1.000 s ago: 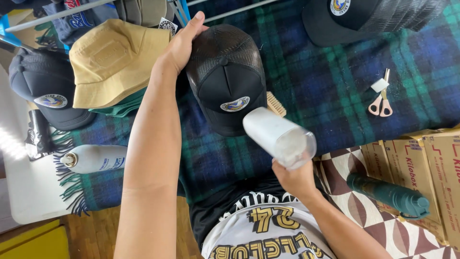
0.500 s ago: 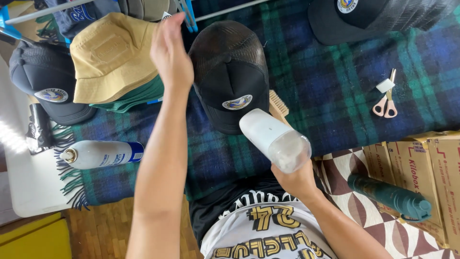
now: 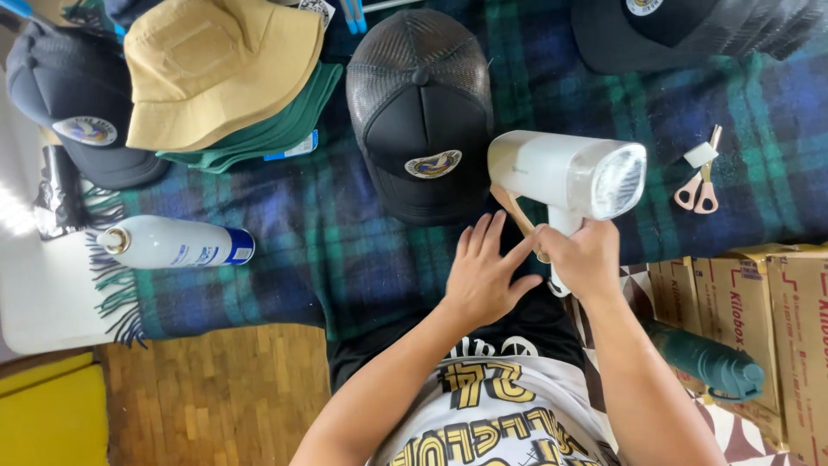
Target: Cleaning and refreshing a baseball cap using a wooden brush and a handheld steamer.
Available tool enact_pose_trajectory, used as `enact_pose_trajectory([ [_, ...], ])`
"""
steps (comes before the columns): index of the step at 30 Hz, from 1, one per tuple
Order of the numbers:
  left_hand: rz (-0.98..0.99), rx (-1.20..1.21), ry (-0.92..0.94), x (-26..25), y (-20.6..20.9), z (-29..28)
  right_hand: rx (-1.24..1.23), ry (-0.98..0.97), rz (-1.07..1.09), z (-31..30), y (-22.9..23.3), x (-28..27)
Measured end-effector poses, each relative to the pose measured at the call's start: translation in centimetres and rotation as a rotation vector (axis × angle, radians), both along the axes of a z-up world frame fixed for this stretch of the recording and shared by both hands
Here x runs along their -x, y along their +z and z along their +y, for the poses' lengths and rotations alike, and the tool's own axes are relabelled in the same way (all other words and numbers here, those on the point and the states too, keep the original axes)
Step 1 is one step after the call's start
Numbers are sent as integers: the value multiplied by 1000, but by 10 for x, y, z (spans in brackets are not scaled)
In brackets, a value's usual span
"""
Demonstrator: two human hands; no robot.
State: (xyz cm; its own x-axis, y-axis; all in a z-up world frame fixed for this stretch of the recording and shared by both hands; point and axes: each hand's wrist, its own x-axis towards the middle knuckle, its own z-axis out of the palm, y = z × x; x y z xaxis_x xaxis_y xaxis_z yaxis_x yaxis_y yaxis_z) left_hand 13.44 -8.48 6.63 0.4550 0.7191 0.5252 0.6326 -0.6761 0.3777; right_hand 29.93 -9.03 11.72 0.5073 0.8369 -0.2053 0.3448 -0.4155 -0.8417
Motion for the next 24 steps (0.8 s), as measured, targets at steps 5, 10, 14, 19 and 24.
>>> enact_pose_trajectory([
  [5,47,107,120,-46,-10,5,22,-5,-26,4,40,11],
  [10,163,425,108,-68,8,11,-52,34,-62,-1,32,13],
  [14,167,237,77,-83,-22,20,-53,46,-68,-5,48,16],
  [19,149,-69,116,-100,-65,27,-60,26,-58,-11,63,16],
  [24,-14,18,-115,-109,-72,13,-13,10,-106,-7,83,22],
])
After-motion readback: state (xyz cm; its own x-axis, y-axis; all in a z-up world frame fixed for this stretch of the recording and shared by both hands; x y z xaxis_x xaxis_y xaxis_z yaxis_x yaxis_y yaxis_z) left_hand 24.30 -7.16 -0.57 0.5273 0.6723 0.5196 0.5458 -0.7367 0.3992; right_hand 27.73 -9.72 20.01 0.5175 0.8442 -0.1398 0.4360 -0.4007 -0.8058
